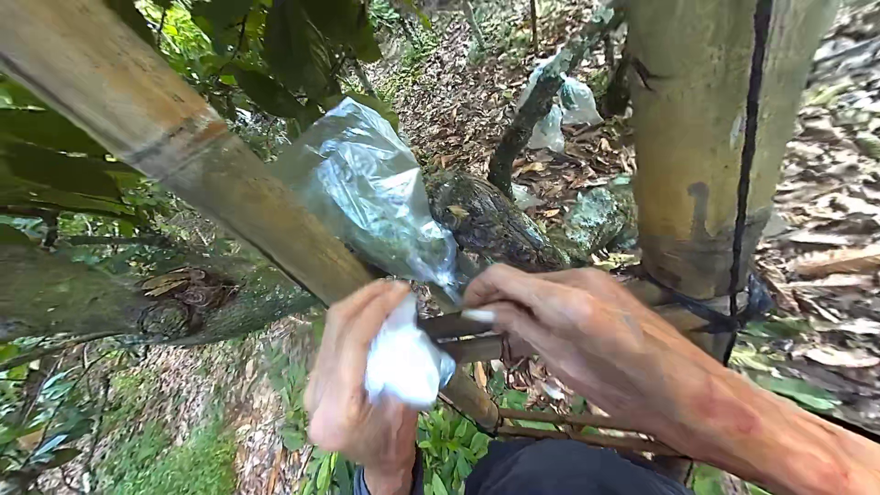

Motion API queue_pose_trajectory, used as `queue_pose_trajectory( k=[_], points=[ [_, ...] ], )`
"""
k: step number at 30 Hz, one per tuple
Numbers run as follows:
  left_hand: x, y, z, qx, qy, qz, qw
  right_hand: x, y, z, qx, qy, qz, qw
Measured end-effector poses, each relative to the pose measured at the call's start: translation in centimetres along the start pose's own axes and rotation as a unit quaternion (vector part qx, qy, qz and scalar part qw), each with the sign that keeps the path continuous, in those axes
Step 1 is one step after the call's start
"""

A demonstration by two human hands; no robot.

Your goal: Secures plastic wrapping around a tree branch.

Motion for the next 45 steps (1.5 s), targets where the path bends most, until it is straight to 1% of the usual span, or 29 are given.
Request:
queue_pose_trajectory(
  k=[2, 3, 5, 6, 7, 9, 11, 13, 14, 17, 19, 20, 21, 22, 24, 27, 30, 32, 35, 39, 40, 42, 43, 45],
  points=[
    [0.6, 0.4, 3.4, -0.017, -0.067, 0.012, 0.998, 1.9, 0.7, 1.9, -0.006, -0.036, -0.005, 0.999],
    [1.1, 1.0, 5.3, -0.009, -0.122, 0.037, 0.992, 3.0, 1.0, 2.5, -0.01, -0.048, -0.004, 0.999],
    [2.8, 2.8, 8.4, 0.041, -0.221, 0.091, 0.97, 5.3, 1.4, 2.9, -0.018, -0.054, -0.002, 0.998],
    [3.8, 3.9, 9.4, 0.063, -0.238, 0.099, 0.964, 6.4, 1.5, 2.6, -0.02, -0.051, -0.001, 0.998],
    [4.9, 5.0, 9.8, 0.072, -0.221, 0.092, 0.968, 7.5, 1.5, 2.1, -0.019, -0.045, -0.005, 0.999],
    [6.7, 7.2, 8.8, 0.063, -0.137, 0.085, 0.985, 9.4, 1.0, 1.0, -0.01, -0.022, -0.038, 0.999],
    [7.7, 8.9, 6.8, 0.047, -0.051, 0.127, 0.989, 10.6, 0.5, 0.0, 0.011, -0.002, -0.08, 0.997],
    [8.4, 9.3, 5.2, 0.048, -0.004, 0.154, 0.987, 11.3, 0.9, -0.4, 0.032, 0.015, -0.111, 0.993],
    [8.7, 9.2, 4.8, 0.051, 0.007, 0.152, 0.987, 11.6, 1.4, -0.5, 0.034, 0.023, -0.124, 0.991],
    [9.6, 8.9, 4.1, 0.07, 0.031, 0.131, 0.988, 12.7, 2.9, -0.8, 0.015, 0.035, -0.122, 0.992],
    [9.9, 9.6, 3.6, 0.07, 0.046, 0.136, 0.987, 13.1, 3.0, -1.3, 0.006, 0.034, -0.125, 0.992],
    [9.9, 9.9, 3.2, 0.058, 0.061, 0.139, 0.987, 13.4, 2.3, -1.6, 0.021, 0.019, -0.103, 0.994],
    [9.8, 10.1, 2.7, 0.037, 0.075, 0.146, 0.986, 14.0, 1.0, -2.1, 0.05, -0.012, -0.063, 0.997],
    [9.5, 10.2, 2.4, 0.011, 0.086, 0.148, 0.985, 15.1, 0.0, -2.9, 0.068, -0.023, -0.042, 0.997],
    [8.9, 10.0, 2.0, -0.036, 0.09, 0.151, 0.984, 17.8, -1.3, -4.7, 0.082, -0.002, -0.048, 0.996],
    [8.5, 10.8, 1.8, -0.078, 0.071, 0.175, 0.979, 19.4, -1.8, -6.2, 0.089, 0.01, -0.067, 0.994],
    [7.4, 11.6, 2.3, -0.174, 0.026, 0.233, 0.956, 20.5, -2.7, -7.7, 0.099, 0.016, -0.095, 0.99],
    [6.7, 12.0, 2.7, -0.201, -0.013, 0.258, 0.945, 21.3, -3.0, -8.5, 0.108, 0.023, -0.105, 0.988],
    [6.3, 11.7, 2.6, -0.265, -0.025, 0.281, 0.922, 21.9, -3.1, -8.9, 0.126, 0.034, -0.113, 0.985],
    [5.4, 11.7, 2.3, -0.292, -0.012, 0.266, 0.919, 21.7, -2.9, -8.4, 0.23, 0.029, -0.104, 0.967],
    [5.0, 11.8, 2.2, -0.277, -0.01, 0.27, 0.922, 21.6, -2.7, -8.2, 0.269, 0.024, -0.096, 0.958],
    [4.3, 12.2, 2.0, -0.261, -0.013, 0.304, 0.916, 21.0, -2.2, -7.9, 0.322, 0.033, -0.09, 0.942],
    [4.1, 12.0, 1.9, -0.263, -0.019, 0.318, 0.911, 20.7, -2.1, -7.9, 0.33, 0.043, -0.092, 0.938],
    [4.0, 11.9, 1.8, -0.286, -0.022, 0.319, 0.903, 20.4, -2.4, -8.0, 0.317, 0.048, -0.108, 0.941]
  ],
)
Point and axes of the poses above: each hand's wrist, its own x-axis towards the middle knuckle, its own z-axis out of the back of the hand, y = z × x, the point moved 10 cm from there along x, towards the middle knuckle, and after that the axes turned 10 degrees about -y, right-handed, at the moved point
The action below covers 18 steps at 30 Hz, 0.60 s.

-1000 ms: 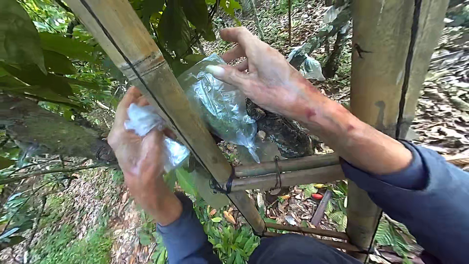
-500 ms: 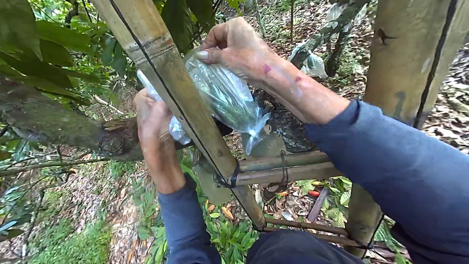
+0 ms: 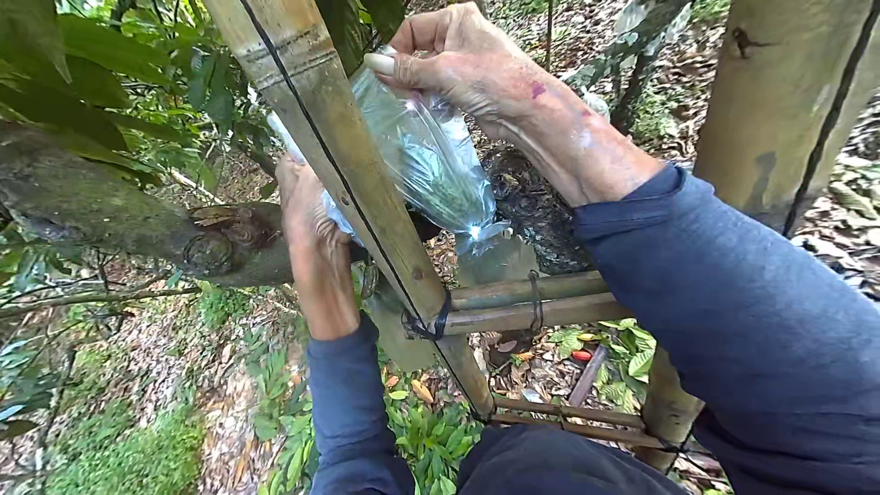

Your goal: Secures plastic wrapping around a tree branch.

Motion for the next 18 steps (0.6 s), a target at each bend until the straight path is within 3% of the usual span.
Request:
queue_pose_trajectory(
  k=[6, 9, 12, 15, 18],
  points=[
    [-0.1, 0.2, 0.1, -0.07, 0.049, -0.023, 0.996, 0.3, -3.8, 0.5, -0.047, -0.023, -0.048, 0.997],
    [-0.2, -0.1, 0.0, 0.001, 0.057, -0.051, 0.997, 0.6, -4.8, 0.6, -0.071, -0.024, -0.065, 0.995],
    [-0.4, -0.2, 0.1, 0.097, 0.057, -0.093, 0.989, 1.1, -3.9, 0.8, -0.043, -0.022, -0.052, 0.997],
    [-0.4, -0.3, -0.4, 0.076, 0.067, -0.093, 0.99, 1.4, -2.1, 0.9, 0.029, -0.008, -0.001, 1.0],
    [-0.1, 0.4, -0.6, 0.001, 0.044, -0.046, 0.998, 1.0, -1.6, 0.6, 0.065, 0.009, 0.008, 0.998]
  ],
)
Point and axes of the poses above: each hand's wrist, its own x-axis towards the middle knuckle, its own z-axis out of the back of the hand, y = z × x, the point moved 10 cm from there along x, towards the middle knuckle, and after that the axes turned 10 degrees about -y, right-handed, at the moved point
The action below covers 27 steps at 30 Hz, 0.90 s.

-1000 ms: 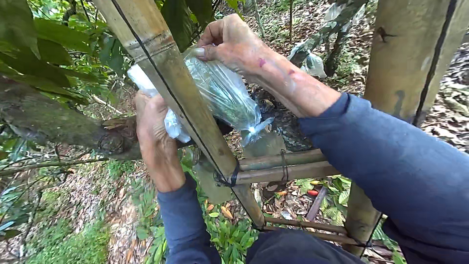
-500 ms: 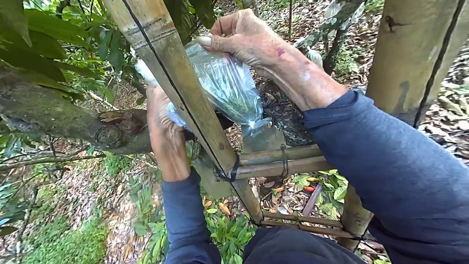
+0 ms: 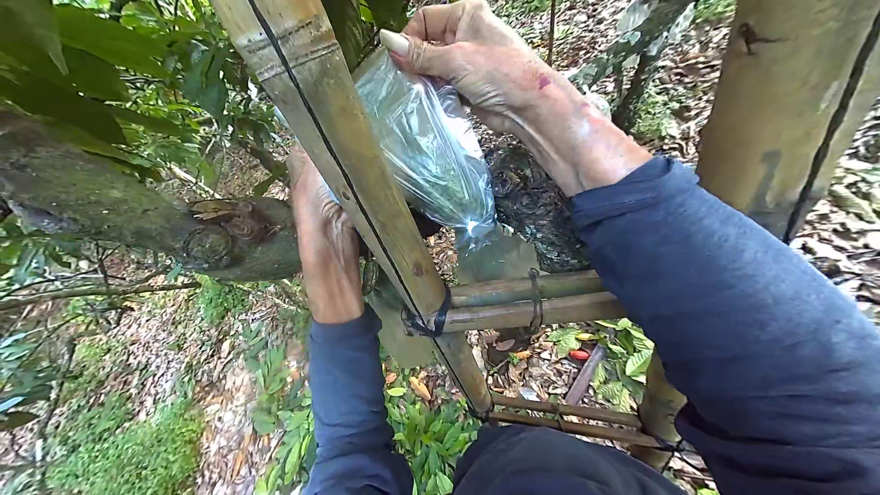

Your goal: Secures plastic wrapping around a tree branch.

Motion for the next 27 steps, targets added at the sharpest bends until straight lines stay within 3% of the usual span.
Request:
queue_pose_trajectory(
  k=[4, 7, 11, 14, 21, 24, 27],
  points=[
    [-0.2, -0.6, -0.3, 0.01, 0.006, -0.012, 1.0, -1.2, -0.7, 0.3, -0.04, 0.034, -0.054, 0.997],
    [-0.1, -0.4, -0.1, 0.004, 0.025, -0.024, 0.999, -1.7, -0.5, 0.9, -0.044, 0.029, -0.042, 0.998],
    [0.2, -0.2, 0.8, 0.132, -0.002, -0.082, 0.988, -1.5, 0.4, 1.0, 0.001, 0.016, -0.005, 1.0],
    [-0.2, -0.7, 1.2, 0.272, -0.021, -0.122, 0.954, -1.4, 1.6, 0.3, 0.063, 0.026, 0.024, 0.997],
    [-0.1, -0.7, 0.6, 0.241, -0.007, -0.113, 0.964, -0.6, 2.1, -0.3, 0.007, 0.006, 0.059, 0.998],
    [0.0, -0.3, 0.2, 0.114, 0.01, -0.068, 0.991, -0.2, 1.7, -0.1, -0.011, -0.008, 0.077, 0.997],
    [-0.1, 0.0, 0.7, 0.067, -0.009, -0.052, 0.996, -0.1, 2.1, 0.1, -0.005, -0.012, 0.104, 0.995]
  ],
)
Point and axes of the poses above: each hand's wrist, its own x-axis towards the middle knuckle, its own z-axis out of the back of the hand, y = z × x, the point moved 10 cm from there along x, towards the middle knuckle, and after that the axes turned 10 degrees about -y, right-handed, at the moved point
